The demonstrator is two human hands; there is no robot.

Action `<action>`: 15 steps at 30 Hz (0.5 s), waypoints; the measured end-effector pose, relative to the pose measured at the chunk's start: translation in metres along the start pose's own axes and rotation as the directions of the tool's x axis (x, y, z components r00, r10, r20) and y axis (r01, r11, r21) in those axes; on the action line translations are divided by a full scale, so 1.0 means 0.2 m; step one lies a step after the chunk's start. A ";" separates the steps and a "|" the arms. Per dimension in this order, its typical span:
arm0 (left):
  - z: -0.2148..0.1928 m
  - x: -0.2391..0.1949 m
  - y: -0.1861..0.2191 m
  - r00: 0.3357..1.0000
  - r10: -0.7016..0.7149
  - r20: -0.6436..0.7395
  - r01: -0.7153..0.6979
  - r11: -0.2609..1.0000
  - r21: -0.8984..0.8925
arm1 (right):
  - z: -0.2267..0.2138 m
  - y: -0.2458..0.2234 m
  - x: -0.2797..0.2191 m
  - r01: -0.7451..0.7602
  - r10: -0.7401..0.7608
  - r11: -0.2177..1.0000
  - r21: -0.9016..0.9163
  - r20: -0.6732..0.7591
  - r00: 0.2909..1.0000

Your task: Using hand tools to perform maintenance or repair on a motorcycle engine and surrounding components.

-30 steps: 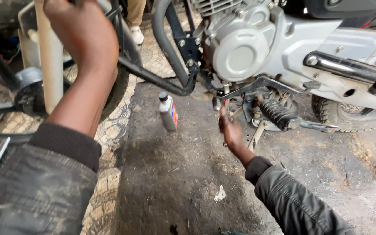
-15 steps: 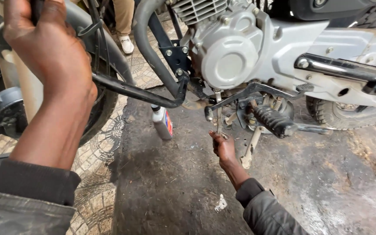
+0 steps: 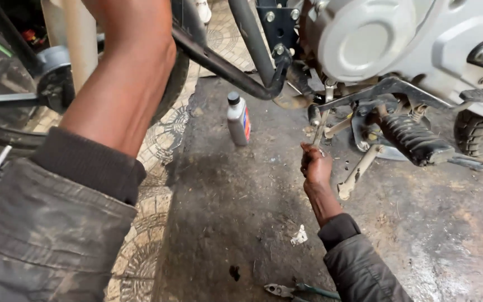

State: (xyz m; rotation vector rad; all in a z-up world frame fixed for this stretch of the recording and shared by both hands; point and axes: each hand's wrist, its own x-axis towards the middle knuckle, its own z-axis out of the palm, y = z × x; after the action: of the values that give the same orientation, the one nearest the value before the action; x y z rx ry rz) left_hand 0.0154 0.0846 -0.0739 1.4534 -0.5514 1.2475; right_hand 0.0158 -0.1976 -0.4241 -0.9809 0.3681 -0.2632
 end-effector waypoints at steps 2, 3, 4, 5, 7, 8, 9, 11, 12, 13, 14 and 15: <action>0.03 -0.02 -0.02 1.000 -0.001 -0.003 0.001 1.000 0.008 | 0.00 -0.04 0.01 0.019 -0.019 1.000 0.009 -0.003 1.000; 0.05 -0.04 -0.02 1.000 -0.002 -0.001 0.002 1.000 0.010 | -0.01 -0.05 0.00 0.005 -0.004 1.000 0.011 -0.007 1.000; 0.06 -0.05 -0.02 1.000 -0.003 0.001 0.003 1.000 0.011 | -0.01 -0.06 -0.01 -0.010 0.010 1.000 0.013 -0.012 1.000; 0.06 -0.05 -0.03 1.000 -0.002 0.005 0.002 1.000 0.019 | 0.00 -0.07 -0.04 -0.015 0.015 1.000 0.016 -0.015 1.000; 0.07 -0.06 -0.05 1.000 0.000 0.010 0.000 0.999 0.032 | 0.01 -0.11 -0.07 -0.004 0.004 1.000 -0.008 -0.042 0.999; 0.06 -0.07 -0.08 1.000 0.001 0.011 -0.001 0.999 0.036 | 0.02 -0.11 -0.06 -0.005 0.004 1.000 -0.008 -0.046 0.999; 0.04 -0.08 -0.12 1.000 -0.001 0.012 0.001 0.999 0.043 | 0.02 -0.10 -0.06 -0.007 0.006 1.000 -0.007 -0.049 0.999; -0.07 -0.14 -0.32 1.000 -0.003 0.018 0.002 0.998 0.056 | 0.03 -0.08 -0.04 -0.013 0.013 1.000 -0.003 -0.058 0.998; -0.17 -0.19 -0.47 1.000 -0.003 0.022 0.002 0.998 0.063 | 0.03 -0.07 -0.03 0.003 -0.004 1.000 -0.001 -0.055 0.998; -0.27 -0.28 -0.61 1.000 -0.016 0.023 0.014 0.998 0.069 | 0.00 -0.05 -0.02 0.017 -0.018 1.000 -0.009 -0.058 0.998; -0.30 -0.35 -0.63 0.999 -0.028 0.024 0.026 0.997 0.075 | -0.03 -0.03 -0.03 0.010 -0.011 1.000 -0.018 -0.068 0.998; -0.32 -0.36 -0.66 0.999 -0.022 0.027 0.020 0.997 0.079 | 0.00 -0.02 -0.02 0.005 -0.004 1.000 0.002 -0.084 0.996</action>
State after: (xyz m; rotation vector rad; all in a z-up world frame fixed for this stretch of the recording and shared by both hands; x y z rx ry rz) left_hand 0.0791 0.1615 -0.2024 1.5408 -0.5088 1.2463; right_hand 0.0114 -0.1985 -0.4209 -0.9706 0.4423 -0.3095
